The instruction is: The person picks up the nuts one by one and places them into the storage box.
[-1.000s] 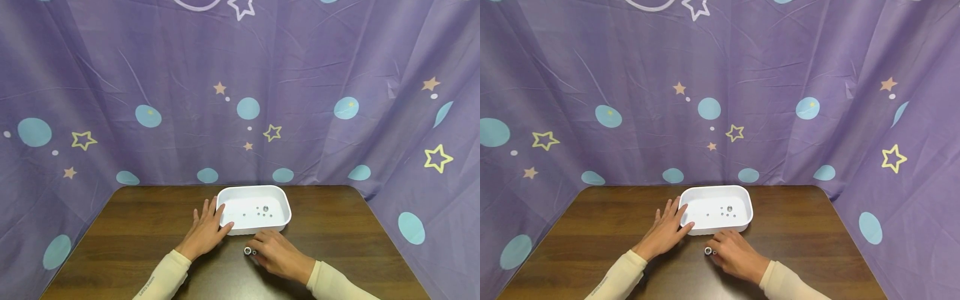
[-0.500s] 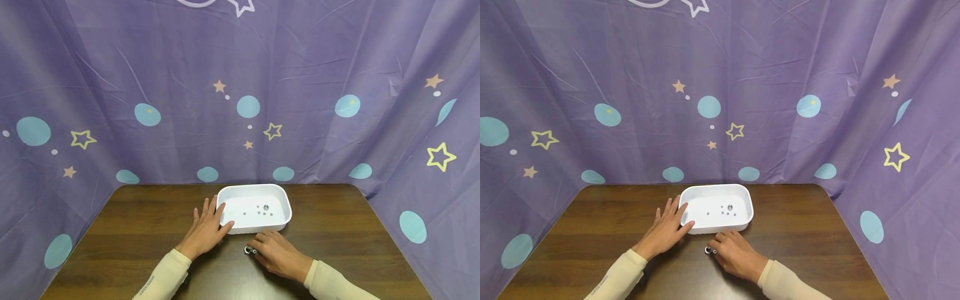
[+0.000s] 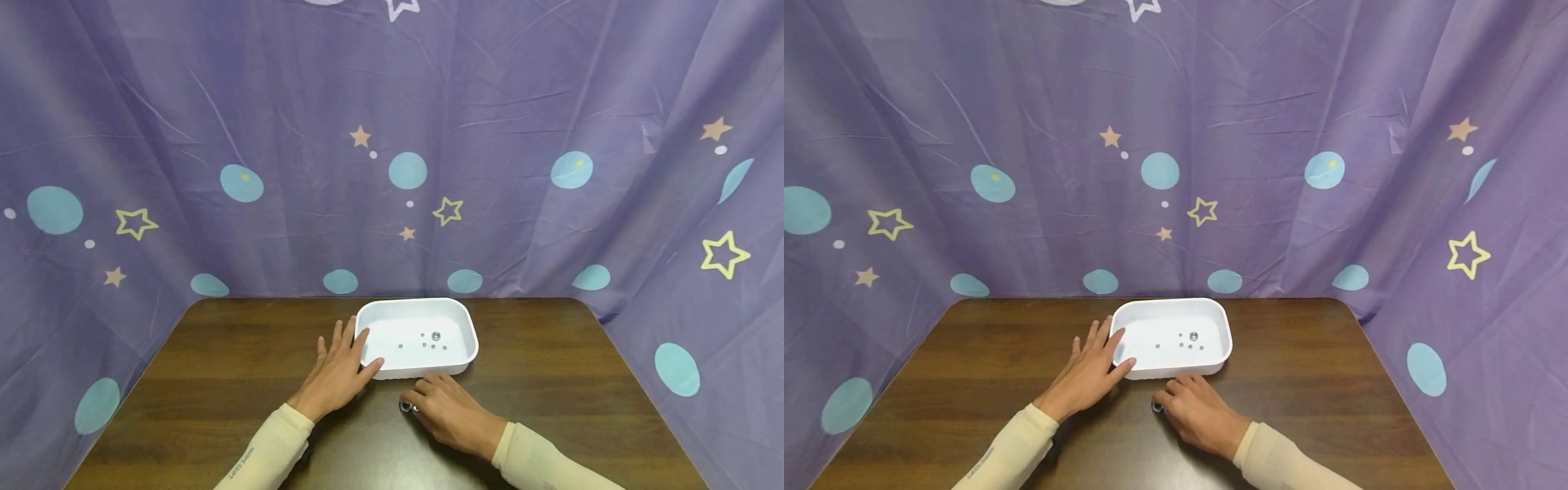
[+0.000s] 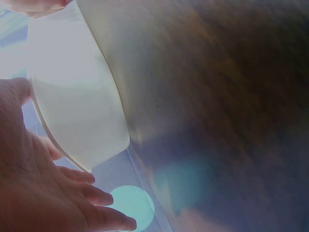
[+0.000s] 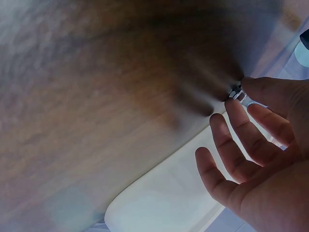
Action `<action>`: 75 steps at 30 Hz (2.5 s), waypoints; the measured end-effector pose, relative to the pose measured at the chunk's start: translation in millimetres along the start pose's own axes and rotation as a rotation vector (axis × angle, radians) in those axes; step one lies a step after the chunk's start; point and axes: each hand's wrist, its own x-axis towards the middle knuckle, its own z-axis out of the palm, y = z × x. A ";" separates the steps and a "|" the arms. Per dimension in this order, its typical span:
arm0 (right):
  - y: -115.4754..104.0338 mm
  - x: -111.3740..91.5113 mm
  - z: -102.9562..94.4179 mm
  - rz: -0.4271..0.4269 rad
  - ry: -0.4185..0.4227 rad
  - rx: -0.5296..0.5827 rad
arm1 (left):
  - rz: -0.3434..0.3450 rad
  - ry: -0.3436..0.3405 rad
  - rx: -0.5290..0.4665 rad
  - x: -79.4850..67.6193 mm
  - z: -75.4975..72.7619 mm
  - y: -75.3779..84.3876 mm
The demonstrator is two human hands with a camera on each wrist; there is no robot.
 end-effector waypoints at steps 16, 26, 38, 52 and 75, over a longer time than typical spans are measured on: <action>-4.3 -1.6 -1.9 -0.048 0.052 -0.052 | -0.013 0.005 -0.026 -0.7 0.7 1.2; -11.5 0.2 -16.8 -0.065 0.088 -0.021 | -0.015 0.004 -0.017 -0.7 0.7 0.8; -36.8 11.0 -56.3 -0.154 0.134 -0.043 | -0.015 0.009 -0.026 -0.9 0.3 1.2; -29.7 26.1 -86.9 -0.108 0.199 -0.029 | -0.019 0.001 -0.020 -1.3 -0.8 2.3; 77.5 42.8 -60.1 0.122 0.186 0.007 | -0.013 0.018 -0.006 -1.9 3.3 1.6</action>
